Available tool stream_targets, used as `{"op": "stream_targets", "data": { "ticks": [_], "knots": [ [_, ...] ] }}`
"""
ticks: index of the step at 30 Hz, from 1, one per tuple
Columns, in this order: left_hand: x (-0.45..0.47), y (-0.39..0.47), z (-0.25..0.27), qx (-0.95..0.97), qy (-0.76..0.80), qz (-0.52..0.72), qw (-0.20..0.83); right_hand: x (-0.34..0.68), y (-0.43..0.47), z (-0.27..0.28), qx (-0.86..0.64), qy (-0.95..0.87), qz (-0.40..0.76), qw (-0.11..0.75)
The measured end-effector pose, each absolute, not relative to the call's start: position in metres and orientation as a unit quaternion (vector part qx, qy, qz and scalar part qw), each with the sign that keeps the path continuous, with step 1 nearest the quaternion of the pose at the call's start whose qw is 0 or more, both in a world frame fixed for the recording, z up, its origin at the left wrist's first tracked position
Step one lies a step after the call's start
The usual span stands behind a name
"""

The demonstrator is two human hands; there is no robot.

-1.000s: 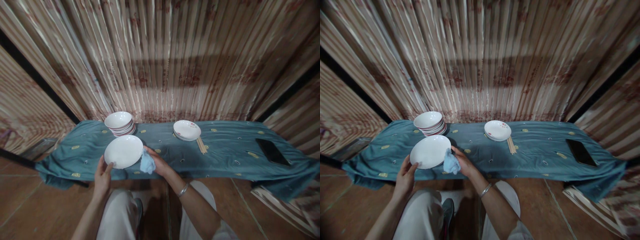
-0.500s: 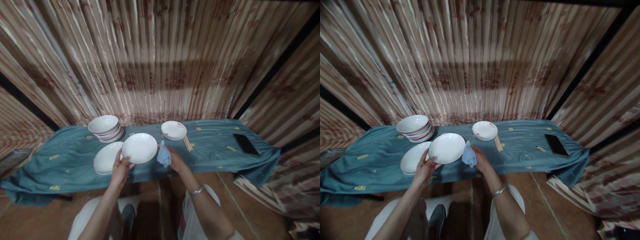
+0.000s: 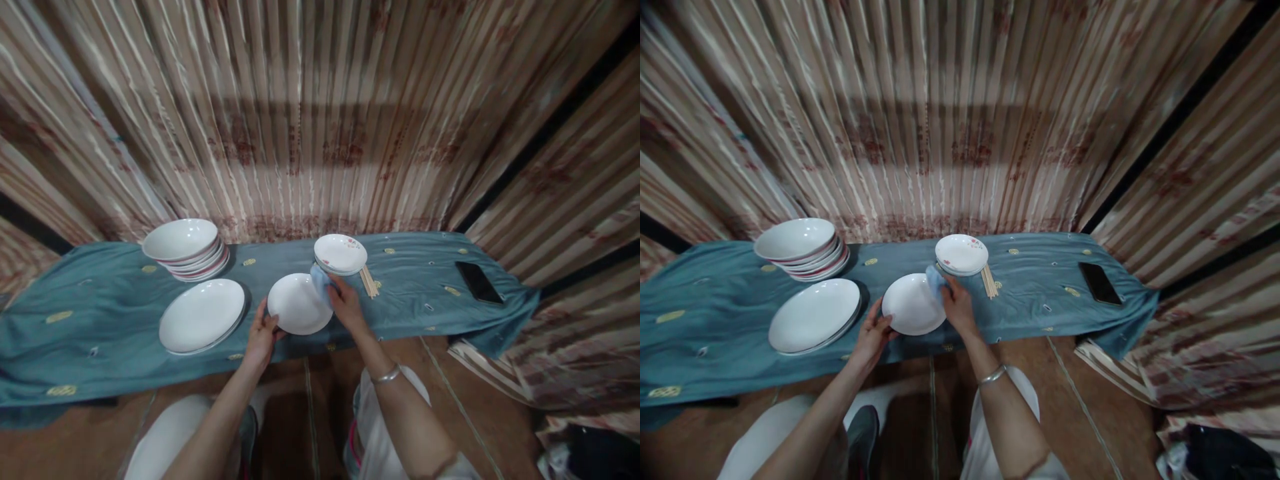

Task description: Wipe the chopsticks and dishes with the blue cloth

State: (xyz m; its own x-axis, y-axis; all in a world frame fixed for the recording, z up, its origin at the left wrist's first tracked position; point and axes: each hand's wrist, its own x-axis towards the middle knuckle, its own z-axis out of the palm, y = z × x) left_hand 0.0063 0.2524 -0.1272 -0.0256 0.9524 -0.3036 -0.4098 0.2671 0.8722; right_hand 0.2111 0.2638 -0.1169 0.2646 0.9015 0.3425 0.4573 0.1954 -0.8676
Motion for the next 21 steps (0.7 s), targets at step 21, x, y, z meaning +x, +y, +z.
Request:
{"op": "stream_targets", "data": {
  "ticks": [21],
  "knots": [
    [-0.002, 0.255, -0.130, 0.254, 0.430, 0.499, 0.708, 0.161, 0.249, -0.112, -0.442, -0.809, 0.281, 0.266]
  ]
}}
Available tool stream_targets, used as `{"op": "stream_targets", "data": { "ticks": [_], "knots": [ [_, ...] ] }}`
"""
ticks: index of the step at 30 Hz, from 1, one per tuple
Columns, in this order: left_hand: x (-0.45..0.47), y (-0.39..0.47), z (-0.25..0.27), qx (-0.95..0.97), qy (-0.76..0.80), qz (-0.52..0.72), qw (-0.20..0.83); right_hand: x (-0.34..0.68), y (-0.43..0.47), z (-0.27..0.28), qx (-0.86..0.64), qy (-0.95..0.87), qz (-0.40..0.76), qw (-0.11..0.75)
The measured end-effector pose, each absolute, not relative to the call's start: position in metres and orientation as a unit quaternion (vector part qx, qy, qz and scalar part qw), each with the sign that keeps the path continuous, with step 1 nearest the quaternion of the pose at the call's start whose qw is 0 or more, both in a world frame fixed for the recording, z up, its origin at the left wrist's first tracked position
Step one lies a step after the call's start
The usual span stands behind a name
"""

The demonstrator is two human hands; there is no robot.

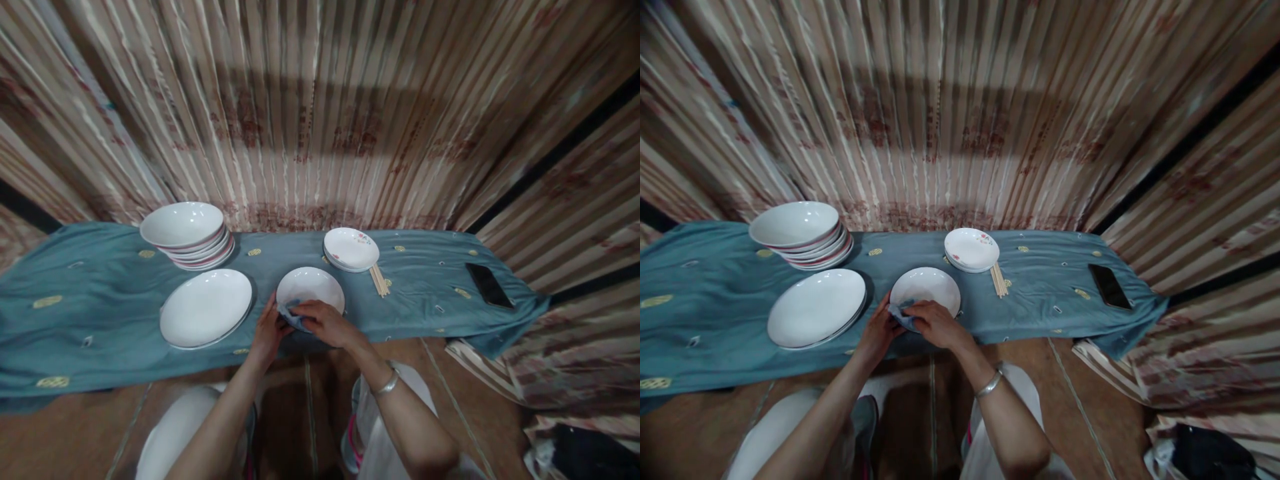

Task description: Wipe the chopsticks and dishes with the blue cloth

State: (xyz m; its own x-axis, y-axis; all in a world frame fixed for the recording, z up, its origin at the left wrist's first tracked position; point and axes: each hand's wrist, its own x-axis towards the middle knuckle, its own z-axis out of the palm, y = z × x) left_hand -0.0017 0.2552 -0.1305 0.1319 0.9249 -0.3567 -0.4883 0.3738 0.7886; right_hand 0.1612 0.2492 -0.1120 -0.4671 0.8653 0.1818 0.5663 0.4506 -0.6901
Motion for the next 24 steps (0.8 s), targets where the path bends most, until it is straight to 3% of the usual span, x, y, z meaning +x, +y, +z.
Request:
{"op": "stream_targets", "data": {
  "ticks": [10, 24],
  "knots": [
    [0.002, 0.257, -0.136, 0.255, 0.461, 0.503, 0.685, 0.124, 0.281, -0.114, -0.473, -0.805, 0.198, 0.299],
    [0.001, 0.256, -0.135, 0.280, 0.453, 0.502, 0.682, 0.151, 0.306, -0.125, -0.585, -0.784, 0.047, 0.204]
  ]
}}
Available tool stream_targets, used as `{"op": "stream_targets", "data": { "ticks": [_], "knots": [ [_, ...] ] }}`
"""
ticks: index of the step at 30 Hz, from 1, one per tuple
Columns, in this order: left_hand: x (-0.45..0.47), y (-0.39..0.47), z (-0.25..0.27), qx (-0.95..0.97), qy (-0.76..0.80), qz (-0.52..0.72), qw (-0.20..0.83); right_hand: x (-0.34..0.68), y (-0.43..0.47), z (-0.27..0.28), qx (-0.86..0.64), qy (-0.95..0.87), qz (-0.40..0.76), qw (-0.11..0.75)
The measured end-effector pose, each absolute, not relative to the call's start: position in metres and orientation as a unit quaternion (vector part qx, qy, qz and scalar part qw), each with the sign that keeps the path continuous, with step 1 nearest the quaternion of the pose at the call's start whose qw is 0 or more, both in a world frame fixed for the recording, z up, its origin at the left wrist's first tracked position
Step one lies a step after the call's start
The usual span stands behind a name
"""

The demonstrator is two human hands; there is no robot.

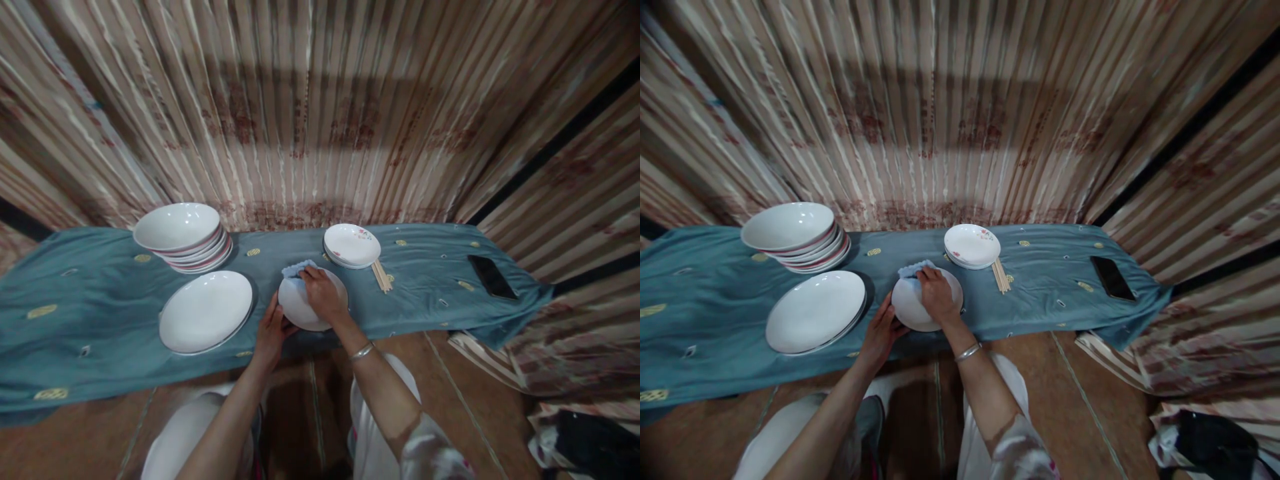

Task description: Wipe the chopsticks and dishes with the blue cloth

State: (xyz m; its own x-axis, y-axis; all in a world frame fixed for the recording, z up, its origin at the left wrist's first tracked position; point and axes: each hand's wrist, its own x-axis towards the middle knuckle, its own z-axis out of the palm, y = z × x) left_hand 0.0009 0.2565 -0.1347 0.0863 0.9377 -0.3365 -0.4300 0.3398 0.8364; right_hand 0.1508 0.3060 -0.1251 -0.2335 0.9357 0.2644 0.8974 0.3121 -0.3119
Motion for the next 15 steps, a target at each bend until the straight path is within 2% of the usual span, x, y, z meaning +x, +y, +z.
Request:
{"op": "stream_targets", "data": {
  "ticks": [6, 15],
  "knots": [
    [0.001, 0.257, -0.135, 0.282, 0.452, 0.499, 0.683, 0.176, 0.296, -0.125, -0.631, -0.761, 0.031, 0.149],
    [0.002, 0.259, -0.138, 0.277, 0.456, 0.507, 0.677, 0.197, 0.271, -0.127, -0.608, -0.781, 0.048, 0.136]
  ]
}}
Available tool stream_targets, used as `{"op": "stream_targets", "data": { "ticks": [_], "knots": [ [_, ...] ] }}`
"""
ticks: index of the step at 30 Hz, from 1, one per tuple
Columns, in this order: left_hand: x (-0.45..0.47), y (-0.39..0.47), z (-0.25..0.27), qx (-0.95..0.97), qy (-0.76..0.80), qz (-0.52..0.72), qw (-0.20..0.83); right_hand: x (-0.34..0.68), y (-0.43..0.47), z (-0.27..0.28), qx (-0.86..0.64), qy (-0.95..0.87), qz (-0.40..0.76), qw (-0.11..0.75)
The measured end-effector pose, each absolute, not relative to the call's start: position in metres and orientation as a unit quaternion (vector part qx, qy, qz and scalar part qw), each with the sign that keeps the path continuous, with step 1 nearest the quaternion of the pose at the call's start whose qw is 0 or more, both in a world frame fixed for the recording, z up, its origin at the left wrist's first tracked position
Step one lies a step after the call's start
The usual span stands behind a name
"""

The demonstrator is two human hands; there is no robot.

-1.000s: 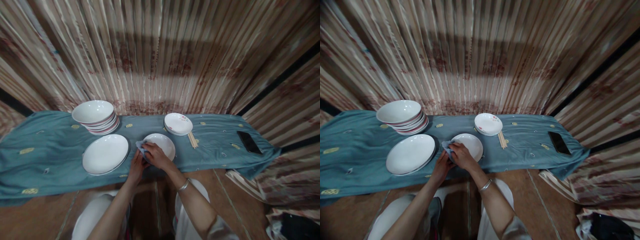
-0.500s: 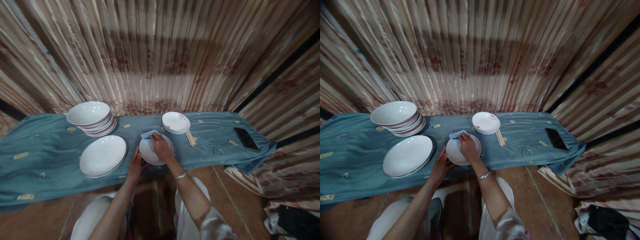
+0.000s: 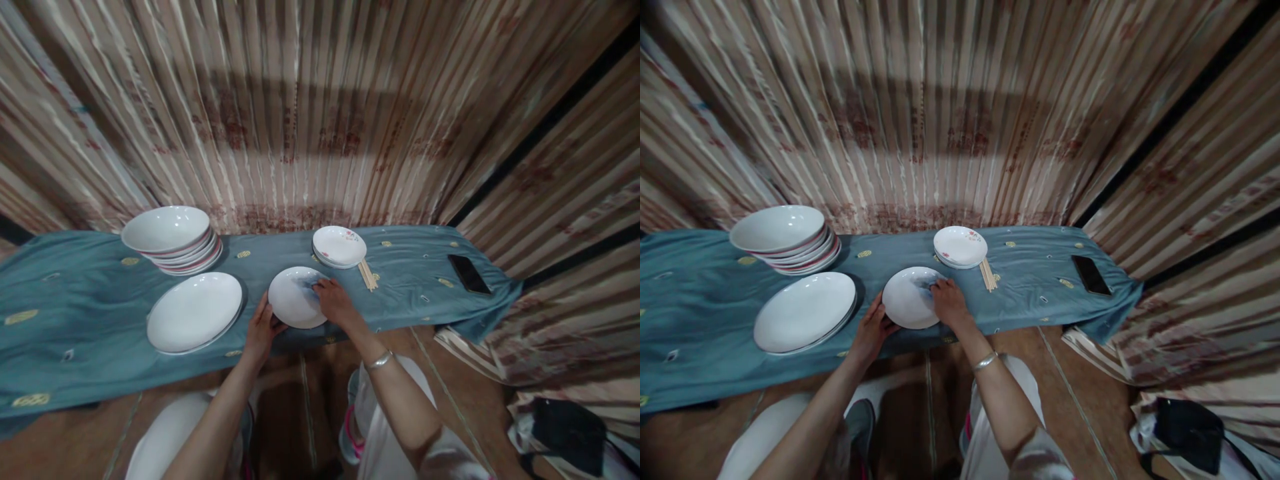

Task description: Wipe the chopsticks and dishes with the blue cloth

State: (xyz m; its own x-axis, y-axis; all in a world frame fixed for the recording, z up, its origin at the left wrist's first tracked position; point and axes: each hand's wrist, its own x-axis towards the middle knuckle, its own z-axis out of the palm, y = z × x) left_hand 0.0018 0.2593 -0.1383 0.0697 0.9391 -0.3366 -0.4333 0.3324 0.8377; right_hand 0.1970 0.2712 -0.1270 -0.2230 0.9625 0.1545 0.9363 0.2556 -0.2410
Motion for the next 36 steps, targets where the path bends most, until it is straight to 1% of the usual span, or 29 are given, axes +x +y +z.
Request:
{"op": "stream_targets", "data": {
  "ticks": [7, 11, 19, 23, 27, 30, 36],
  "knots": [
    [0.003, 0.258, -0.136, 0.279, 0.456, 0.509, 0.675, 0.201, 0.246, -0.113, -0.572, -0.802, 0.119, 0.123],
    [0.003, 0.257, -0.136, 0.283, 0.449, 0.509, 0.678, 0.194, 0.238, -0.108, -0.555, -0.801, 0.169, 0.145],
    [0.002, 0.256, -0.133, 0.289, 0.461, 0.503, 0.671, 0.165, 0.242, -0.105, -0.457, -0.829, 0.247, 0.207],
    [0.002, 0.256, -0.133, 0.285, 0.463, 0.504, 0.671, 0.149, 0.252, -0.112, -0.451, -0.826, 0.230, 0.247],
    [0.002, 0.256, -0.133, 0.268, 0.470, 0.499, 0.677, 0.138, 0.266, -0.116, -0.451, -0.834, 0.186, 0.257],
    [0.002, 0.257, -0.134, 0.263, 0.468, 0.497, 0.682, 0.135, 0.278, -0.117, -0.465, -0.837, 0.152, 0.245],
    [0.001, 0.256, -0.135, 0.276, 0.449, 0.495, 0.691, 0.142, 0.295, -0.120, -0.526, -0.824, 0.091, 0.189]
  ]
}}
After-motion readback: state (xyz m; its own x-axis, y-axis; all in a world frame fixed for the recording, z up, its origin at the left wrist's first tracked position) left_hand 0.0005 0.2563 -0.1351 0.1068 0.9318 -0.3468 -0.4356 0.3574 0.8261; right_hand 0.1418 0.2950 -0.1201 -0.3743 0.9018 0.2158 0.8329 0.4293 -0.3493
